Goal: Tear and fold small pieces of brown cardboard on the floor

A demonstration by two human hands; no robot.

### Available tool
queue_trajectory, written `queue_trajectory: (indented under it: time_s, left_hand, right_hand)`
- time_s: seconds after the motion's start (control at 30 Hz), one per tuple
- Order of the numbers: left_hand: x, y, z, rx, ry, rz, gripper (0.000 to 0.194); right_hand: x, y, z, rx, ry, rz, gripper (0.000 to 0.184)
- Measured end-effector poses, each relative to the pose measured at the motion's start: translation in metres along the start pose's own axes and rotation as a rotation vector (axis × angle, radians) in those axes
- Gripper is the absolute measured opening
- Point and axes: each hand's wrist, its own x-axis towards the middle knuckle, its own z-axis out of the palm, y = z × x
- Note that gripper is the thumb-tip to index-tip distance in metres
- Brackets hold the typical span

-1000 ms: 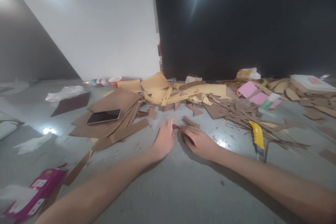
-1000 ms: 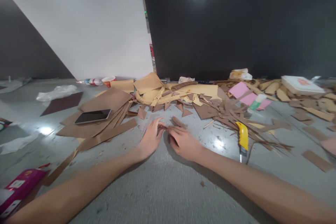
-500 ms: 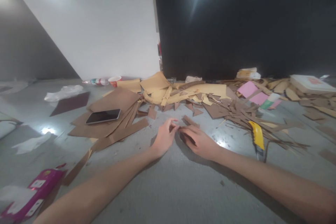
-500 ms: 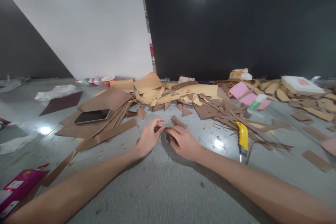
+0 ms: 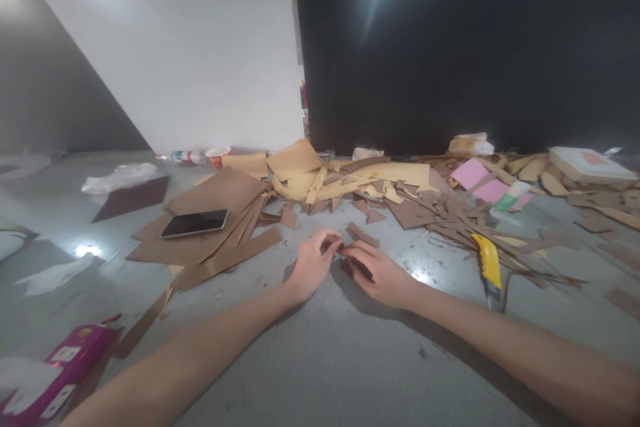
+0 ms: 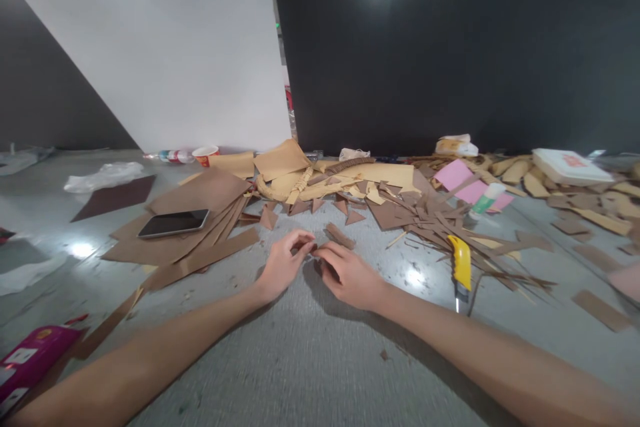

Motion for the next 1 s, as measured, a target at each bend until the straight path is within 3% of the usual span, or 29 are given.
queue_trajectory:
  time_s: [0.23, 0.37, 0.47, 0.57, 0.73, 0.9, 1.0]
  left_hand:
    - [0.000, 0.003, 0.001, 0.034, -0.010, -0.067, 0.019]
    - [0.000, 0.002, -0.001, 0.191, 0.186, 0.043, 0.022]
    - [-0.001, 0.005, -0.003, 0.281, 0.293, 0.167, 0.026]
    - [-0.002, 0.008, -0.004, 0.284, 0.252, 0.202, 0.028]
    - [-0.005, 0.011, 0.000, 0.424, 0.152, 0.245, 0.029]
    - [-0.016, 0.015, 0.001, 0.977, -0.036, 0.264, 0.037]
    - [-0.021, 0.016, 0.000, 1.232, 0.018, 0.076, 0.049]
  right_hand:
    - [-0.001, -0.001, -0.001, 0.000, -0.017, -0.010, 0.043]
    - [-0.001, 0.007, 0.003, -0.088, 0.042, 0.018, 0.043]
    - [-0.001, 0.015, 0.006, -0.124, 0.135, 0.085, 0.057]
    - [-0.001, 0.021, 0.009, -0.100, 0.134, 0.152, 0.068]
    - [-0.005, 0.026, 0.013, -0.109, 0.092, 0.158, 0.064]
    - [-0.006, 0.024, 0.013, -0.115, 0.088, 0.166, 0.055]
    - [-0.005, 0.020, 0.011, -0.125, 0.081, 0.168, 0.053]
